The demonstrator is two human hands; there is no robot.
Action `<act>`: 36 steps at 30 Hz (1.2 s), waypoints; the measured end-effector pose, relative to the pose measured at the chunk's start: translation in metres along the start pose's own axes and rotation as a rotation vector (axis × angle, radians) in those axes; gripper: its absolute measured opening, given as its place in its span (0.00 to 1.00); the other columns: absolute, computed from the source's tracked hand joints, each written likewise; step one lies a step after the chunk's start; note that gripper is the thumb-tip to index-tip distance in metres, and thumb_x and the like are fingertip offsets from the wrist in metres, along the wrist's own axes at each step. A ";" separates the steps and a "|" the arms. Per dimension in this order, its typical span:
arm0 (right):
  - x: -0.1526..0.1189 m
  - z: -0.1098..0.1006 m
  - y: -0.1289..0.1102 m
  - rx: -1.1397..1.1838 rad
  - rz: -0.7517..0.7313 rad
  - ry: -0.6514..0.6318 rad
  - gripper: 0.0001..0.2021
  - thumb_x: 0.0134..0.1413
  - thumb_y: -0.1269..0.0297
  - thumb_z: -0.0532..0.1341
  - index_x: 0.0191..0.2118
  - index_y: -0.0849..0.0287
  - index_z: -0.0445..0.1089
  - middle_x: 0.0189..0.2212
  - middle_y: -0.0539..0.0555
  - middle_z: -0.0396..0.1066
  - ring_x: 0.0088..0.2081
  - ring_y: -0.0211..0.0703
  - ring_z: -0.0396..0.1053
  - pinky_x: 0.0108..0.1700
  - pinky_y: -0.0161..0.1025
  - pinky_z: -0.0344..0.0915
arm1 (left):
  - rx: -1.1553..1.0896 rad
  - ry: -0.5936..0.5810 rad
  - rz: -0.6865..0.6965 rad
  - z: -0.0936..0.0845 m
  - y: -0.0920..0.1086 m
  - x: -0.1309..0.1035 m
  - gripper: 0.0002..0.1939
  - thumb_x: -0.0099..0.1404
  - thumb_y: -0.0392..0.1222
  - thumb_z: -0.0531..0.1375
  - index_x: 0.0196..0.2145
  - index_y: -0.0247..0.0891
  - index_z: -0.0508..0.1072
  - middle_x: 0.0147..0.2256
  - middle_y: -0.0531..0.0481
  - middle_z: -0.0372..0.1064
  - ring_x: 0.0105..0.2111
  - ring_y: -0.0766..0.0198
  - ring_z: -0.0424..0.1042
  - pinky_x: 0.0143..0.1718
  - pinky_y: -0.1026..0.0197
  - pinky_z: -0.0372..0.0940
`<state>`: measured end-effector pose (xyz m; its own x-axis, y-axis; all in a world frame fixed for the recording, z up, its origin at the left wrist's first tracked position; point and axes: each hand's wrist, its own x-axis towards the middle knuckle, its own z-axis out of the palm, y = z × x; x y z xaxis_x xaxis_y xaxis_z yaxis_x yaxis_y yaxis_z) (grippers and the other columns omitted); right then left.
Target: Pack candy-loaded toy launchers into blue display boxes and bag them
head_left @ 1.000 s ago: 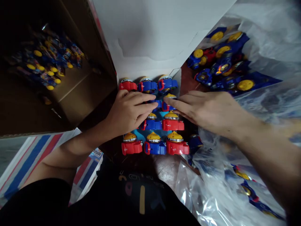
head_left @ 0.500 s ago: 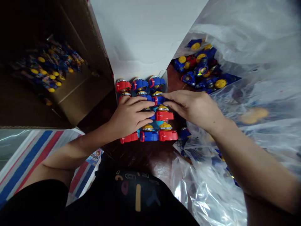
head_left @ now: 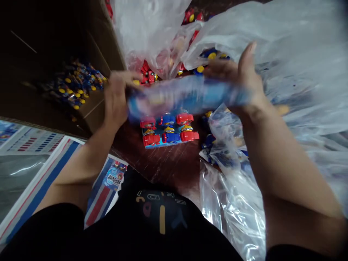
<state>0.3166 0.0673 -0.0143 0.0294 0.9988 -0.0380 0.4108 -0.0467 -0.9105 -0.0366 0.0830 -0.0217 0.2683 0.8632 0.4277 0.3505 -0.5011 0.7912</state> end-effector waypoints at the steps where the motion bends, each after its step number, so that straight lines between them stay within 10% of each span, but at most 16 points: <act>1: -0.018 -0.003 0.003 -0.053 -0.002 -0.064 0.52 0.67 0.20 0.35 0.63 0.60 0.72 0.58 0.66 0.78 0.47 0.49 0.80 0.41 0.42 0.77 | 0.090 -0.019 0.037 -0.004 0.002 -0.030 0.39 0.72 0.83 0.52 0.36 0.45 0.81 0.58 0.49 0.77 0.64 0.49 0.66 0.77 0.36 0.47; 4: -0.074 -0.014 0.013 -0.353 0.026 -0.463 0.41 0.51 0.20 0.66 0.47 0.58 0.80 0.40 0.59 0.82 0.37 0.47 0.77 0.36 0.42 0.73 | 0.374 -0.111 -0.033 -0.014 0.005 -0.094 0.34 0.53 0.77 0.75 0.37 0.41 0.81 0.54 0.43 0.79 0.59 0.40 0.68 0.69 0.31 0.54; 7: -0.097 -0.020 0.015 -0.463 0.012 -0.667 0.37 0.49 0.21 0.67 0.43 0.53 0.80 0.37 0.55 0.81 0.36 0.49 0.76 0.38 0.47 0.73 | 0.378 -0.393 -0.206 -0.021 0.014 -0.104 0.27 0.60 0.68 0.74 0.37 0.40 0.78 0.38 0.47 0.78 0.43 0.50 0.73 0.51 0.46 0.67; 14: -0.065 0.015 0.040 -0.571 -0.224 -0.099 0.23 0.60 0.37 0.66 0.37 0.53 0.72 0.37 0.60 0.79 0.36 0.53 0.72 0.40 0.51 0.66 | 0.537 -0.113 0.008 -0.013 0.018 -0.066 0.17 0.67 0.47 0.74 0.33 0.41 0.70 0.38 0.47 0.76 0.49 0.48 0.71 0.57 0.44 0.63; 21: -0.072 0.053 0.105 -0.638 -0.339 -0.149 0.04 0.57 0.61 0.61 0.35 0.55 0.70 0.36 0.59 0.78 0.38 0.51 0.72 0.38 0.43 0.62 | 0.701 -0.222 -0.023 0.017 -0.041 -0.123 0.08 0.68 0.37 0.66 0.33 0.41 0.70 0.37 0.46 0.76 0.50 0.45 0.71 0.58 0.41 0.62; 29: -0.160 0.067 0.099 -0.558 -0.404 -0.215 0.05 0.61 0.68 0.61 0.38 0.54 0.74 0.37 0.54 0.77 0.43 0.48 0.74 0.45 0.41 0.68 | 0.498 -0.212 0.101 -0.009 -0.056 -0.194 0.03 0.65 0.41 0.62 0.38 0.44 0.74 0.39 0.45 0.77 0.47 0.45 0.74 0.53 0.41 0.71; 36: -0.238 0.078 0.103 -0.627 -0.193 0.201 0.11 0.72 0.58 0.62 0.55 0.51 0.74 0.53 0.57 0.76 0.53 0.48 0.74 0.55 0.44 0.72 | 0.386 -0.239 0.248 -0.019 -0.102 -0.212 0.19 0.53 0.45 0.69 0.41 0.48 0.68 0.39 0.47 0.67 0.46 0.38 0.73 0.46 0.31 0.74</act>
<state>0.2809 -0.1745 -0.1313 0.0458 0.9713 0.2335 0.8740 0.0743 -0.4803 -0.1460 -0.0478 -0.1850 0.5671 0.6997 0.4346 0.5440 -0.7144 0.4402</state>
